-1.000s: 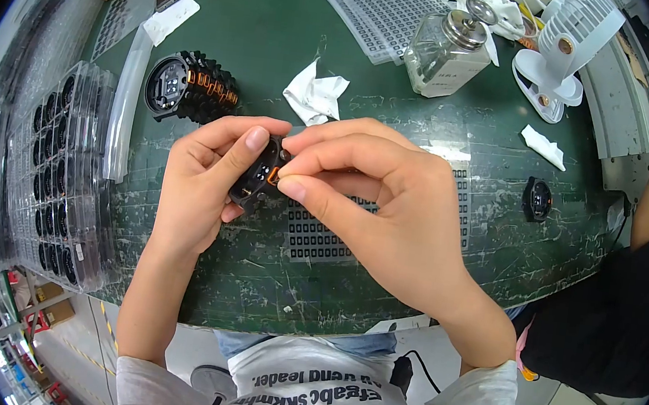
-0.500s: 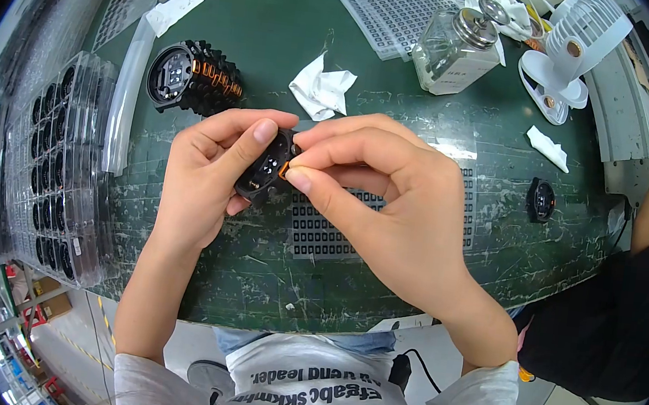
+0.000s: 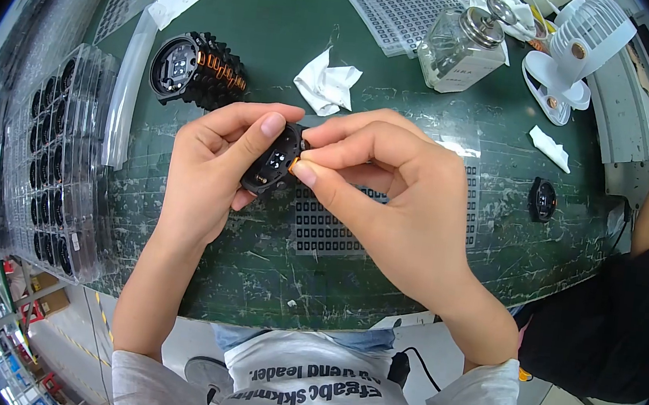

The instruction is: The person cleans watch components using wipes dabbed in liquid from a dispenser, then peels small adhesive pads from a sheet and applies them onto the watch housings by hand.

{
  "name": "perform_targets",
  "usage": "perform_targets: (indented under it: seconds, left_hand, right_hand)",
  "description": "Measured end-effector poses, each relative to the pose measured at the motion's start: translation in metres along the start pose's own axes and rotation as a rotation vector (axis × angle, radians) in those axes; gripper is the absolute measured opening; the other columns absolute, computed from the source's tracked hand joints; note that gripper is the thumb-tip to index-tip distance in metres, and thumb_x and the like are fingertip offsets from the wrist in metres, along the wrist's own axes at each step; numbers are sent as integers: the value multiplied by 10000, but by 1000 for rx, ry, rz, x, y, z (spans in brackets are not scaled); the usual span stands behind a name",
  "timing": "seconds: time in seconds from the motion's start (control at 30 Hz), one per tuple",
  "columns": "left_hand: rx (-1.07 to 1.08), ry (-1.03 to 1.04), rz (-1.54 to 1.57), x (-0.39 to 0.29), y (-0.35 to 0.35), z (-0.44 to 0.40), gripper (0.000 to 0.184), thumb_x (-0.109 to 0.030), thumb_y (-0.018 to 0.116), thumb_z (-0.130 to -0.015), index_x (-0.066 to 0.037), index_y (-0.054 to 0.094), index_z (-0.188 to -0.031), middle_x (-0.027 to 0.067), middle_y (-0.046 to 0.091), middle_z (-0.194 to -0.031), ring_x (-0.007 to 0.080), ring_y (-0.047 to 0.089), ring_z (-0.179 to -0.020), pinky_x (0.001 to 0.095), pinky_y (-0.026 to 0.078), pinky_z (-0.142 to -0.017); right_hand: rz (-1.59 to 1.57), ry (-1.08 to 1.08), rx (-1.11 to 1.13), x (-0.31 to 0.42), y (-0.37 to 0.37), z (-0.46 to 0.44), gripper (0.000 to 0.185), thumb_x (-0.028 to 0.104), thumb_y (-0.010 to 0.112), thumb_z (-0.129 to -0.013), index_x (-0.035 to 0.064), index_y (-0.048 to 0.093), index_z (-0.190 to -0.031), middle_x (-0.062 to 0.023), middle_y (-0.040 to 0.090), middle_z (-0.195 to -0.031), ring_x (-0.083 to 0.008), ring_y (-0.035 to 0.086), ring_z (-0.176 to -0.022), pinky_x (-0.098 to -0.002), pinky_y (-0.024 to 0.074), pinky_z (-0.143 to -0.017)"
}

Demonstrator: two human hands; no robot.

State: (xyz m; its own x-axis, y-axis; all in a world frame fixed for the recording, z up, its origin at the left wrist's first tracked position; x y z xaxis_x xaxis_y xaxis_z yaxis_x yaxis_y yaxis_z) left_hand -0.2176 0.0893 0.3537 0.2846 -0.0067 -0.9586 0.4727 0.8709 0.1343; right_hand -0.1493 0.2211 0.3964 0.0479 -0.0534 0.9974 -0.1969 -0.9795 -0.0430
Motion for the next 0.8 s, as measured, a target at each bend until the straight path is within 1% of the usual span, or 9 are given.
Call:
perform_targets:
  seconds: [0.27,0.37,0.43,0.5,0.57,0.67,0.73,0.77,0.8]
  left_hand:
    - [34,-9,48,-1,1,1,246,-213,591,-924,-9,657,-1044,31,658,-772,-6,458,-469,150,272,-347]
    - [46,-4,55,-1,2,2,249,-214,592,-923,-7,655,-1049,33,659,-769,-3,464,-473,151,268,-344]
    - [49,7,59,-3,2,3,251,-215,593,-923,-7,655,-1049,32,659,-764,-2,464,-471,152,265,-343]
    - [50,-6,63,-6,3,5,214,-195,607,-915,-19,669,-1020,15,643,-735,6,450,-459,160,310,-373]
    - [31,6,30,-6,2,6,208,-186,608,-913,-16,669,-1017,14,641,-726,5,450,-458,160,309,-372]
    - [6,27,-37,-2,-2,2,199,-172,607,-913,-10,666,-1013,12,638,-711,2,451,-456,161,310,-371]
    - [3,45,-76,-4,-6,-1,196,-166,603,-914,-8,664,-1013,11,636,-704,1,452,-456,162,311,-371]
    - [66,2,-100,-2,-3,0,197,-165,601,-914,-5,661,-1014,7,633,-697,2,454,-454,162,312,-373]
    - [130,-40,-127,-2,1,2,199,-164,599,-914,-3,658,-1015,2,629,-689,2,455,-453,161,313,-375]
  right_hand:
    - [-226,144,38,-7,-3,-5,118,-105,676,-739,-20,609,-786,-143,593,-1027,-165,627,-881,-279,530,-832]
    - [-244,220,42,-9,-2,-5,160,-97,689,-722,8,572,-750,-126,591,-1009,-159,628,-881,-278,530,-820]
    - [-326,275,66,-13,0,-4,201,-91,690,-718,38,536,-728,-106,583,-985,-146,618,-876,-280,524,-807]
    - [-334,269,76,-15,1,-4,216,-90,687,-720,48,522,-722,-99,579,-974,-142,610,-872,-282,520,-802]
    - [-339,261,87,-19,1,-4,231,-89,684,-723,59,507,-716,-92,574,-963,-138,603,-868,-284,515,-798]
    - [-401,308,128,-31,1,-8,195,-89,685,-744,31,531,-728,-91,578,-952,-152,620,-862,-251,526,-773]
    - [-413,377,245,-40,7,-10,262,-82,675,-732,67,463,-699,-79,565,-935,-144,596,-873,-284,510,-807]
    - [-424,392,315,-44,9,-10,260,-79,668,-736,58,448,-710,-78,570,-939,-146,608,-830,-278,524,-780]
    - [-419,367,311,-43,4,-13,260,-79,668,-736,58,448,-710,-78,570,-939,-146,608,-830,-278,524,-780]
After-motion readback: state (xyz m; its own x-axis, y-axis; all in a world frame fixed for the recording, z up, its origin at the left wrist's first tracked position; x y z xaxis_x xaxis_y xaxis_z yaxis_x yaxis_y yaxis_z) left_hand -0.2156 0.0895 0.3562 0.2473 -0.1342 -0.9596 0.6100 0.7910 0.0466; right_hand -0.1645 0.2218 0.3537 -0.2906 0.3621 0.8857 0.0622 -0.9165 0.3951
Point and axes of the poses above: each hand's wrist, its own z-axis away from the middle knuckle, its own y-axis out of the palm, x = y × z, the point moved 8 cm from there along -z, towards the middle knuckle
